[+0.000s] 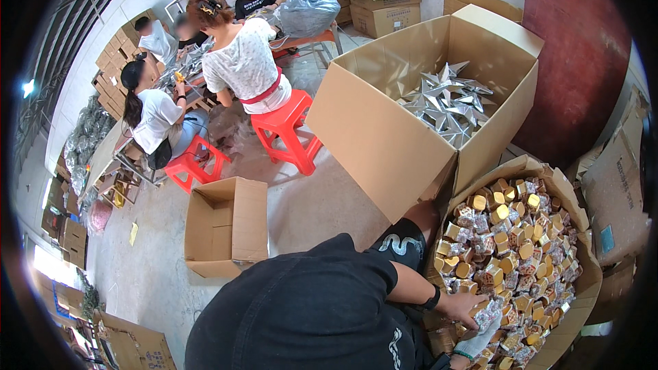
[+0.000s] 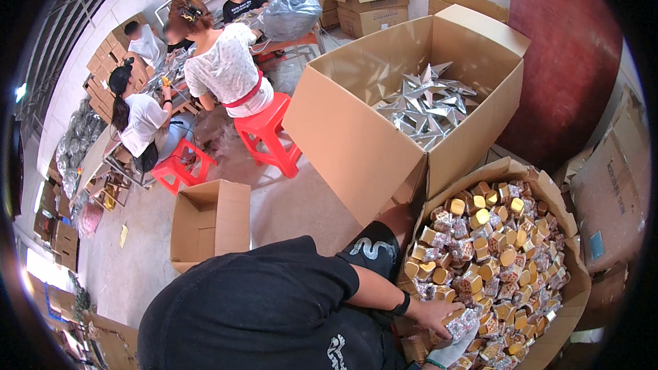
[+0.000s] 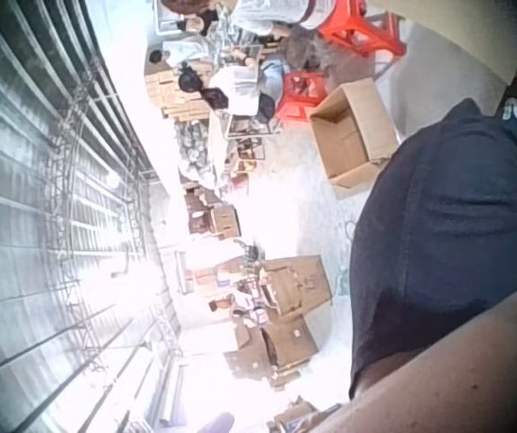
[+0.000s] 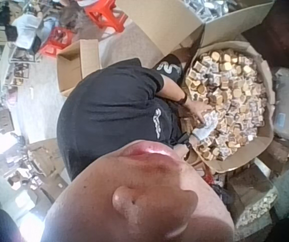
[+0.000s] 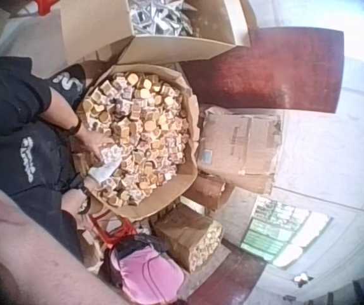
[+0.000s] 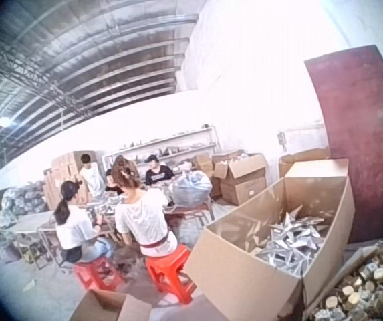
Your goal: Packing small wrapped food items from a large bin into cardboard boxes while wearing a protective glove on one hand.
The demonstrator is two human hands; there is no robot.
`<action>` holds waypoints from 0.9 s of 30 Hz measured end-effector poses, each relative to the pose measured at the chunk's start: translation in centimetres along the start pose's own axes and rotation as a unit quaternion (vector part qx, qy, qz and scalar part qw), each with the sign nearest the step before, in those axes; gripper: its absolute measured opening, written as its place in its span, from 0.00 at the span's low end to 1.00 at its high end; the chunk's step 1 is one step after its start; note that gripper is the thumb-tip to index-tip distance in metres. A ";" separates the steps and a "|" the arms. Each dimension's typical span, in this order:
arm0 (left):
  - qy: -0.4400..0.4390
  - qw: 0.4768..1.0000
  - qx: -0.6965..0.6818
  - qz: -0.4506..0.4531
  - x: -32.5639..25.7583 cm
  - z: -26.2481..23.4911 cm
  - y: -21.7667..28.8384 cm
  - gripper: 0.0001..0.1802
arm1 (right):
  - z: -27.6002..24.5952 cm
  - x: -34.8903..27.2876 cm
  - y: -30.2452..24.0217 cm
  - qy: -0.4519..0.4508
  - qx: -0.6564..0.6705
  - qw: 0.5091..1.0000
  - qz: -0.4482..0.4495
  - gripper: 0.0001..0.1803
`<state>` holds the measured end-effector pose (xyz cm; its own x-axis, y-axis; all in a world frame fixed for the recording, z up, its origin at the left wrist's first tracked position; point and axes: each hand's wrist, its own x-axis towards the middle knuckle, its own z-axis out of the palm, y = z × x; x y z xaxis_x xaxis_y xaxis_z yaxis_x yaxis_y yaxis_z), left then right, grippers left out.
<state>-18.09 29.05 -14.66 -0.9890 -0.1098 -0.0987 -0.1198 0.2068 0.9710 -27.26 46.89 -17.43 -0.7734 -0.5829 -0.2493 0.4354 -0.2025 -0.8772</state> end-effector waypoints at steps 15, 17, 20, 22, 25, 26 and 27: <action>-0.043 0.998 -0.005 -0.036 0.5 -0.2 -0.6 0.51 | -2.1 1.5 2.5 0.026 -0.042 0.999 0.022 0.35; -0.056 0.998 -0.005 -0.033 0.8 0.0 -0.8 0.50 | -2.5 1.7 2.7 0.033 -0.048 0.998 0.024 0.35; -0.049 0.998 -0.025 -0.009 1.0 0.2 -1.2 0.50 | -2.5 2.4 3.2 0.047 -0.031 0.998 -0.005 0.34; -0.047 0.998 -0.043 -0.025 0.9 0.0 -1.5 0.52 | -0.1 1.2 1.1 0.062 -0.035 0.997 0.040 0.35; -0.081 0.996 -0.044 -0.008 1.1 -0.3 -0.9 0.57 | -0.4 1.2 0.8 0.083 0.008 0.991 0.103 0.37; -0.084 0.995 -0.044 -0.003 1.4 0.1 -1.4 0.57 | -0.9 1.3 1.1 0.088 0.055 0.987 0.123 0.38; -0.059 0.998 -0.025 0.001 1.3 0.3 -2.0 0.55 | -0.9 1.6 1.7 0.080 0.059 0.987 0.129 0.38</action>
<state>-19.14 28.77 -16.80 -0.9929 0.0068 -0.1190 -0.1164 0.1584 0.9805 -28.22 46.32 -19.70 -0.6889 -0.4978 -0.5268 0.6697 -0.1592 -0.7253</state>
